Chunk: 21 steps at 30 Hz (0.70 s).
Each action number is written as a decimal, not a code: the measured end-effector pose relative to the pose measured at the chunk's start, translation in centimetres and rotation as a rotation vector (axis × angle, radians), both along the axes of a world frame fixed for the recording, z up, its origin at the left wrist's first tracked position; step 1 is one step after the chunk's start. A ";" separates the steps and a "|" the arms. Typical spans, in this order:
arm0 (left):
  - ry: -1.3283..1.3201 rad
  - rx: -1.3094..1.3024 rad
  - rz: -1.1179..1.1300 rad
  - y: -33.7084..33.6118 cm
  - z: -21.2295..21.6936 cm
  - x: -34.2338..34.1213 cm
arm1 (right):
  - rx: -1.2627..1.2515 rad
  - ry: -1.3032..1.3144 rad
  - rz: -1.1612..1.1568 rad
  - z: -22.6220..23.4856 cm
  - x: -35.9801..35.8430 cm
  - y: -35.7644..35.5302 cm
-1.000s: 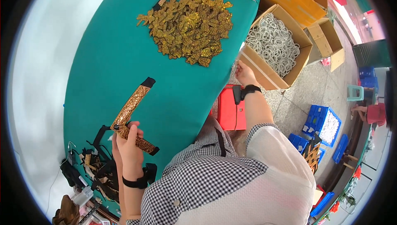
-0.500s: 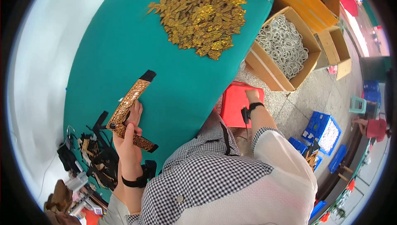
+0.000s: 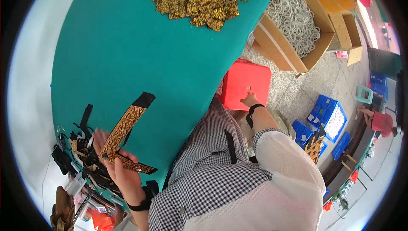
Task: The person is sorting and arranging shoe upper components from a large bag onto a worktable and inspecting them.
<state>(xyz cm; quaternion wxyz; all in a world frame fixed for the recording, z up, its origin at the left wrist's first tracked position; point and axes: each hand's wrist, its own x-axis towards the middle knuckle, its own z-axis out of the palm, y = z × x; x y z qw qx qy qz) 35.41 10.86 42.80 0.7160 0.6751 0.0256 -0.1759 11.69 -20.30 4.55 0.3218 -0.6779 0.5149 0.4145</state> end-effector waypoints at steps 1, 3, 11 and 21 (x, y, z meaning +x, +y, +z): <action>-0.015 0.035 0.019 0.8 -0.5 -0.7 | -0.038 -0.048 -0.044 -0.8 -0.2 0.1; -0.044 0.111 0.094 1.5 -1.3 -2.1 | -0.076 -0.090 -0.073 -2.6 -0.6 0.6; 0.046 0.019 0.059 10.0 -6.4 -7.2 | -0.300 -0.165 0.082 -4.7 0.0 1.5; 0.092 -0.031 -0.077 17.7 -8.4 -10.3 | -0.320 -0.194 0.042 -1.9 -0.1 4.8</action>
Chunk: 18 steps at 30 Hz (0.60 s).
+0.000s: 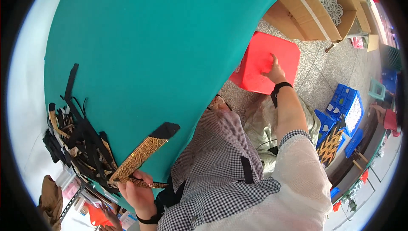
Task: The person is sorting and arranging shoe upper components from a large bag onto a worktable and inspecting them.
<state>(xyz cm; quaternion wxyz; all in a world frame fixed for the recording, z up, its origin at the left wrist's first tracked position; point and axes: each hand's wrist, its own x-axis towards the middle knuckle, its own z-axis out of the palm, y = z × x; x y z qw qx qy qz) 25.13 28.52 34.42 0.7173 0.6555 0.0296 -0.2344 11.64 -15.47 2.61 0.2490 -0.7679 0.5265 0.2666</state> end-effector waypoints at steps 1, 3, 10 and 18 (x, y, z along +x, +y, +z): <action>0.008 -0.017 0.063 -0.2 0.0 0.0 | 0.030 -0.092 0.010 -0.7 -1.3 0.6; 0.022 -0.035 0.127 0.6 0.7 -0.1 | 0.060 -0.179 0.023 -1.6 -3.2 3.2; 0.000 -0.090 0.096 3.7 0.9 -1.1 | 0.058 -0.222 -0.003 -1.5 -3.4 10.9; 0.037 -0.103 0.113 8.5 0.6 -2.8 | 0.030 -0.539 -0.082 -2.3 -5.3 14.4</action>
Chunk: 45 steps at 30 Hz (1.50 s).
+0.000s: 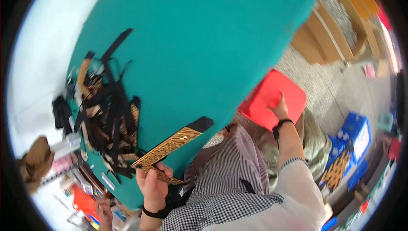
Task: The person is sorting and arranging shoe upper components from a large bag onto a worktable and inspecting them.
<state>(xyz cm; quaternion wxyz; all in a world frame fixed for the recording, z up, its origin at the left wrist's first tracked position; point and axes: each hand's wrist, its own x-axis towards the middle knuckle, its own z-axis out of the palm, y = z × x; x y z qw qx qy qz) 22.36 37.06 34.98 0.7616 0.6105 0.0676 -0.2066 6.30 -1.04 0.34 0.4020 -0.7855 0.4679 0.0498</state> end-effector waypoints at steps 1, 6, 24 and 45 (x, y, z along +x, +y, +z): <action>0.039 -0.027 0.007 0.4 0.0 -0.4 | -0.015 0.102 0.002 0.5 0.0 0.9; 0.076 -0.047 0.003 1.3 -0.4 -0.8 | -0.002 0.290 -0.024 -2.9 -4.3 4.0; 0.102 -0.249 0.119 7.8 1.5 1.0 | -0.586 0.024 0.769 26.8 14.8 8.3; -0.092 -0.418 0.513 15.4 3.5 0.4 | -0.054 0.836 1.255 34.4 29.8 13.6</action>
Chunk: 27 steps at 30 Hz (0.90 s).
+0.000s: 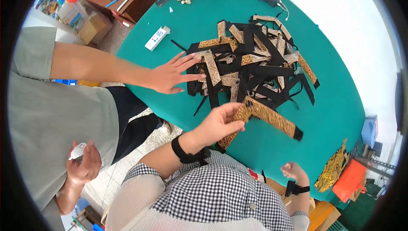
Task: The person is sorting and arranging shoe upper components from a large bag onto a worktable and inspecting them.
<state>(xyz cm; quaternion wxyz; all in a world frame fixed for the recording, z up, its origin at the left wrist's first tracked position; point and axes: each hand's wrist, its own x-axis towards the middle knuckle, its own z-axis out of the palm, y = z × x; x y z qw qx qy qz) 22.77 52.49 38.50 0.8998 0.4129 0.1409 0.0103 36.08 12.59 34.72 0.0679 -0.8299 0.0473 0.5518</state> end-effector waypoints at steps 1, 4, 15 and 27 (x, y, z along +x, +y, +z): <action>-0.002 0.009 0.012 0.3 0.1 -0.1 | 0.207 -0.081 0.048 -0.1 1.2 0.3; 0.024 0.015 0.032 0.2 0.0 0.1 | 0.697 -0.126 -0.045 4.1 2.7 8.4; -0.010 -0.021 0.047 -1.0 -0.2 -1.6 | 1.465 0.011 -0.434 6.9 1.6 17.1; -0.055 0.128 -0.124 -0.6 -1.1 -7.6 | 1.319 0.062 -0.372 5.1 -5.3 14.5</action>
